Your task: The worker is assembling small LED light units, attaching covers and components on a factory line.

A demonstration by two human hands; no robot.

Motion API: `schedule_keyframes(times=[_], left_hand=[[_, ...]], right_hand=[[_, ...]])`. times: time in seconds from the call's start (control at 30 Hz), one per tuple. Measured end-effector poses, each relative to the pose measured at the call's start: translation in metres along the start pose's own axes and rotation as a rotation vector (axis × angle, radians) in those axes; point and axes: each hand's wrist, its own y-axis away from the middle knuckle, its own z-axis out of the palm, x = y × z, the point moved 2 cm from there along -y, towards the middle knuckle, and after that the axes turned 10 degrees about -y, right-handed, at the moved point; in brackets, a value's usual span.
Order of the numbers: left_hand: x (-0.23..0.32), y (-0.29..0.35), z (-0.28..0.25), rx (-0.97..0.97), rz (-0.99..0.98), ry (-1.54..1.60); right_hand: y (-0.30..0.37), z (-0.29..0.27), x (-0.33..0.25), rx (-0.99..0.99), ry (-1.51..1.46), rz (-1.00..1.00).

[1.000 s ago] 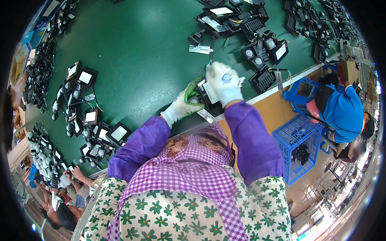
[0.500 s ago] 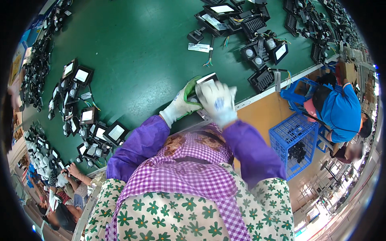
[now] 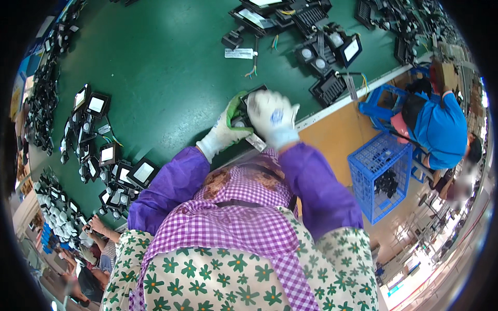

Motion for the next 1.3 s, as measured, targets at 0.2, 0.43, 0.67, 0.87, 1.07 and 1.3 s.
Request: schedule_keyframes(times=[0.2, 0.43, 0.67, 0.87, 1.07, 1.3], left_hand=[[0.002, 0.003, 0.003, 0.013, -0.051, 0.007], [0.009, 0.009, 0.001, 0.009, -0.051, -0.063], [0.012, 0.013, 0.008, 0.103, -0.094, -0.054], [0.011, 0.016, 0.013, 0.108, -0.060, -0.056], [0.002, 0.010, 0.006, 0.084, -0.131, 0.010], [0.018, 0.004, 0.007, 0.007, -0.149, -0.056]], right_hand=[[-0.012, 0.003, 0.026, 0.150, 0.070, 0.161], [0.036, -0.018, 0.030, 0.089, -0.012, 0.464], [0.034, -0.059, 0.041, 0.268, -0.246, 0.723], [0.056, -0.006, -0.001, 0.048, 0.006, 0.398], [0.048, -0.021, 0.035, -0.135, 0.007, 0.300], [-0.041, -0.008, 0.022, -0.100, 0.020, 0.174]])
